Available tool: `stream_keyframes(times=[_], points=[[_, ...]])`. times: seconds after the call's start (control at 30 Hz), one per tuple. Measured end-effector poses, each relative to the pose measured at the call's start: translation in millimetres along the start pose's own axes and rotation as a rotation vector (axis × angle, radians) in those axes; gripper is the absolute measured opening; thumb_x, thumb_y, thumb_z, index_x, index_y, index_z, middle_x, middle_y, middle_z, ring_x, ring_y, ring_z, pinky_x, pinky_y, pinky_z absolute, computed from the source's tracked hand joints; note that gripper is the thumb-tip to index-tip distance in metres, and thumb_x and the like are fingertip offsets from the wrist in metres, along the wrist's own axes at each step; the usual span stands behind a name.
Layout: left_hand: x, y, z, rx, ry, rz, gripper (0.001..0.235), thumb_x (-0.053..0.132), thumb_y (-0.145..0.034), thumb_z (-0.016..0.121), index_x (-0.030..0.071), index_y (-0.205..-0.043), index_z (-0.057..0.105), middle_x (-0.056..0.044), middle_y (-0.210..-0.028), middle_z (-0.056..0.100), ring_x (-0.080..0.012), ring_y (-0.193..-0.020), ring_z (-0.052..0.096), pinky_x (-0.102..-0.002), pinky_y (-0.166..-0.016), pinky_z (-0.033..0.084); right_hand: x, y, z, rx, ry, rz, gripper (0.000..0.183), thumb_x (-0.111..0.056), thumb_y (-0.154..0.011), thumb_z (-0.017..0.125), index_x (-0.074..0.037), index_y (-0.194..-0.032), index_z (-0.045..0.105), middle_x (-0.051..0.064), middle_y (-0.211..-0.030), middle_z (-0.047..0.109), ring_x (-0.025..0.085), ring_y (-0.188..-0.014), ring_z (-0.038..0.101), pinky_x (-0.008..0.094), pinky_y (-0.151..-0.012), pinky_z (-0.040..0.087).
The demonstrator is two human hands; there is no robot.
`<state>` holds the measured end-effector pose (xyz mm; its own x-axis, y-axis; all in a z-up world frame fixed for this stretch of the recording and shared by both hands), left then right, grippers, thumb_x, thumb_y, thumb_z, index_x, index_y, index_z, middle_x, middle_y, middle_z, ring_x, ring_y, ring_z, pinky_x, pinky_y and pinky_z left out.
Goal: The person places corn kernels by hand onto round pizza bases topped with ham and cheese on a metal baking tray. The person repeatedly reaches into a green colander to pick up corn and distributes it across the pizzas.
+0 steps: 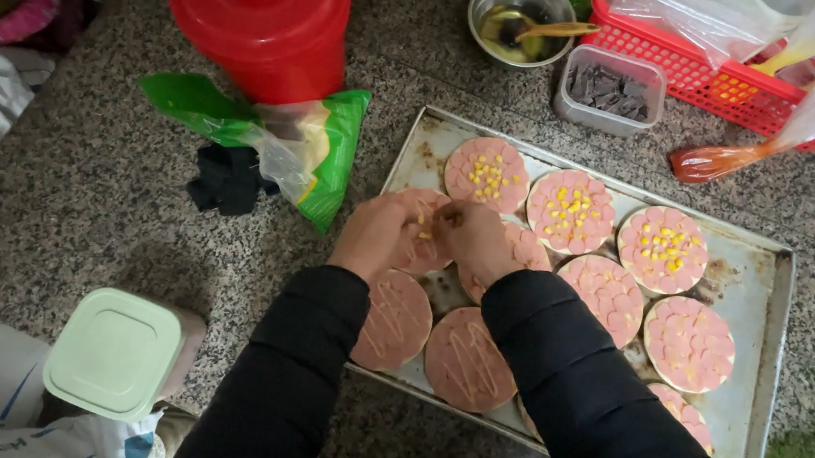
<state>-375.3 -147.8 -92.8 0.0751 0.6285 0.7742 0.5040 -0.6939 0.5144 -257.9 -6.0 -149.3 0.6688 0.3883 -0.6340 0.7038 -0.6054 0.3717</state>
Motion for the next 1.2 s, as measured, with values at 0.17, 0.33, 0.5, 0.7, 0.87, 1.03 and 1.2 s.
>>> stream_keyframes(times=[0.17,0.33,0.5,0.7,0.87,1.03,1.2], points=[[-19.5,-10.9,4.0,-0.028,0.294,-0.118,0.063,0.034,-0.109,0.061,0.006,-0.166,0.057,-0.022,-0.175,0.046,-0.0484,-0.169,0.033,-0.061,-0.135,0.034,14.7,-6.9,-1.2,-0.031,-0.085,-0.115,0.043,-0.024,-0.116,0.058,0.000,-0.146,0.077,0.029,-0.118,0.083,0.057,-0.113,0.077,0.064,-0.095,0.065],[-10.1,1.8,1.5,0.042,-0.498,0.321,0.032,0.019,-0.108,0.069,0.008,-0.136,0.080,-0.017,-0.134,0.078,-0.0474,-0.131,0.072,-0.056,-0.112,0.063,23.0,1.1,4.3,-0.022,-0.080,-0.024,0.037,-0.028,-0.112,0.060,-0.017,-0.141,0.082,0.015,-0.122,0.085,0.046,-0.119,0.080,0.059,-0.101,0.065],[-14.5,2.9,7.5,0.045,-0.460,0.384,0.036,0.008,-0.105,0.074,0.001,-0.140,0.076,-0.022,-0.136,0.075,-0.0524,-0.127,0.073,-0.063,-0.107,0.064,25.3,-5.7,28.2,0.012,-0.039,0.028,0.033,-0.040,-0.104,0.067,-0.035,-0.132,0.083,0.000,-0.116,0.087,0.032,-0.116,0.082,0.053,-0.098,0.065],[-29.1,-7.6,13.1,0.099,-0.413,0.395,0.030,0.014,-0.109,0.065,0.005,-0.134,0.078,-0.024,-0.127,0.077,-0.0568,-0.120,0.072,-0.065,-0.105,0.062,-4.3,11.5,14.4,-0.007,-0.164,0.074,0.039,-0.030,-0.104,0.064,-0.038,-0.136,0.086,0.009,-0.119,0.087,0.038,-0.117,0.080,0.052,-0.102,0.065],[-29.6,-7.0,3.8,0.172,-0.570,0.411,0.030,0.025,-0.109,0.064,0.022,-0.133,0.081,-0.008,-0.125,0.083,-0.0425,-0.121,0.079,-0.056,-0.102,0.066,27.2,-10.0,16.9,0.015,-0.308,0.168,0.038,-0.045,-0.106,0.070,-0.028,-0.136,0.086,0.012,-0.118,0.087,0.035,-0.112,0.083,0.049,-0.097,0.067],[-16.9,-16.4,20.2,0.283,-0.472,0.590,0.034,0.045,-0.103,0.072,0.032,-0.133,0.083,0.008,-0.140,0.074,-0.0250,-0.134,0.073,-0.038,-0.108,0.063,-20.8,30.5,-3.1,-0.054,-0.891,0.318,0.042,-0.020,-0.107,0.069,0.008,-0.138,0.076,0.018,-0.107,0.073,0.031,-0.098,0.081,0.047,-0.087,0.070],[35.6,46.5,7.4,0.179,-0.147,0.533,0.043,0.029,-0.119,0.059,0.003,-0.152,0.070,-0.014,-0.142,0.068,-0.0392,-0.133,0.066,-0.044,-0.109,0.055,-35.2,45.1,-8.2,-0.112,-0.988,0.307,0.037,-0.011,-0.106,0.067,0.014,-0.131,0.075,0.020,-0.105,0.071,0.037,-0.101,0.081,0.051,-0.091,0.070]])
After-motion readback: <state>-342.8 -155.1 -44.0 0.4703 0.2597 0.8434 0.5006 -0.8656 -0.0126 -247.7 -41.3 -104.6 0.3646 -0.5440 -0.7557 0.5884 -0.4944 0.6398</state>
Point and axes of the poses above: each hand's wrist, its own y-axis away from the middle knuckle, its own z-axis out of the palm, x = y × z, the point moved 4 cm from there along -y, towards the middle knuckle
